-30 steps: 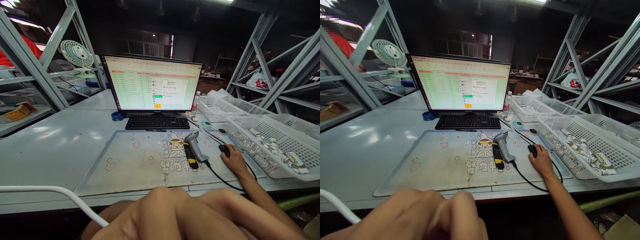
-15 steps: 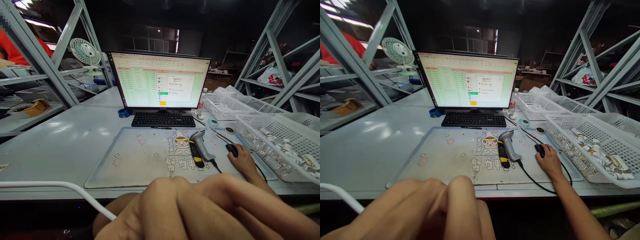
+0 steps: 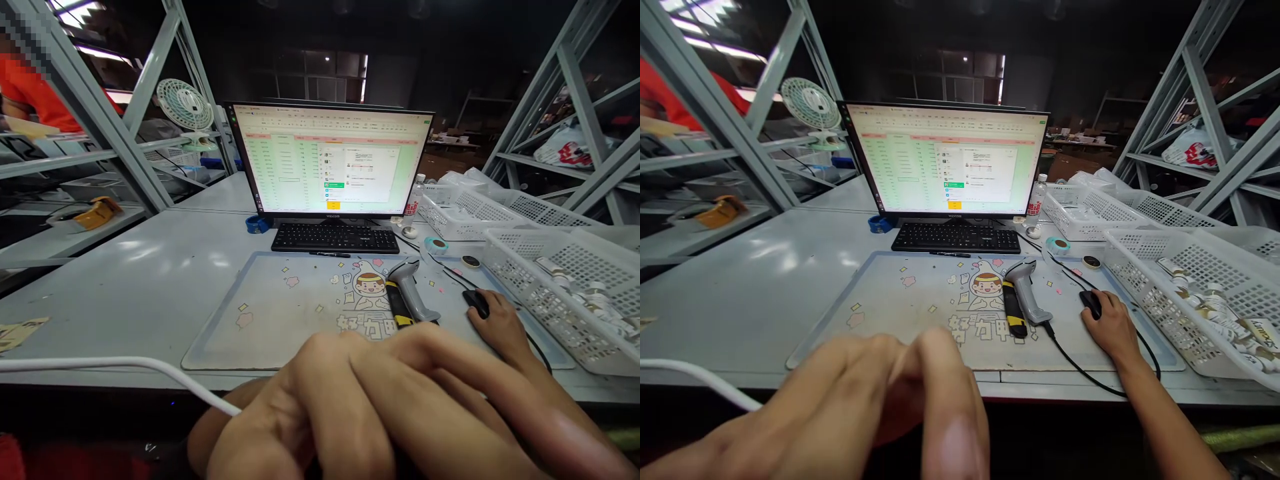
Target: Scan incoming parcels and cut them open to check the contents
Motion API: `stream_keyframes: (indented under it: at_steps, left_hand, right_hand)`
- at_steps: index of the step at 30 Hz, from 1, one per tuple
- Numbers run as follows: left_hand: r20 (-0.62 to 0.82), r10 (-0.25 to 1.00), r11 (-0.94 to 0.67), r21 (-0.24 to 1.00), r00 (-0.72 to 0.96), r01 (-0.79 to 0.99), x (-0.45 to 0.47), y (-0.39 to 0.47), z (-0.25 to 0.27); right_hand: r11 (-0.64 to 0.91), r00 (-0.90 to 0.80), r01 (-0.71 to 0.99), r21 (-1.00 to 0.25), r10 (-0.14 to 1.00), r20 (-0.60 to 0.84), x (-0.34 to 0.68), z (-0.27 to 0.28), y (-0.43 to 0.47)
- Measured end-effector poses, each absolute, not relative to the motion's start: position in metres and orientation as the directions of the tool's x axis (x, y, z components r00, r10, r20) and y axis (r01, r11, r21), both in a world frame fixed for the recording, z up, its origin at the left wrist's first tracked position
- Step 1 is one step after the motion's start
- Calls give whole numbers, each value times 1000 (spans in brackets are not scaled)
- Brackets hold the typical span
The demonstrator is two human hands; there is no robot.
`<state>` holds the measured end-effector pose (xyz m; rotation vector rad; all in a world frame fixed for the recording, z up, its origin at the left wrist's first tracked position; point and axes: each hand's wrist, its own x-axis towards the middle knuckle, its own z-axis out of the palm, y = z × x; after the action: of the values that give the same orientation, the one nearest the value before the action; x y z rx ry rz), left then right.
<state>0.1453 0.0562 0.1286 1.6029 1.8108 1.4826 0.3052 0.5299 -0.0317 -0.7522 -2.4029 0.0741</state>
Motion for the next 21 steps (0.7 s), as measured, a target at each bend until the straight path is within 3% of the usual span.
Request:
stream_keyframes:
  at_steps: [2,5,7,11,15,18,21]
  left_hand:
    - [336,886,-136,848,-319,513,139,78,148]
    - [481,857,-402,848,-184,345,114,107,155]
    - [531,809,-464,841,-252,279,81,115,142]
    - [389,706,-149,898,-592,413,-3,93,98]
    - [272,452,18,949,-850,314,-71,42,60]
    - [163,261,135,970,-951,203,-98,14,37]
    - [98,215,211,967,-972,144,-107,4,22]
  right_hand:
    - [839,-649,500,-214,526,549,305,-32,529]
    - [830,-642,516,-209,537,547,304,-30,527]
    - [824,-637,529,-201,543,548,304,-29,526]
    - [829,-641,526,-190,533,552,304,-31,528]
    - [819,-628,537,-204,549,551,304,-34,530]
    - [819,-633,540,-193,546,549,304,-36,532]
    - [835,-647,523,-174,521,557,305,-39,534]
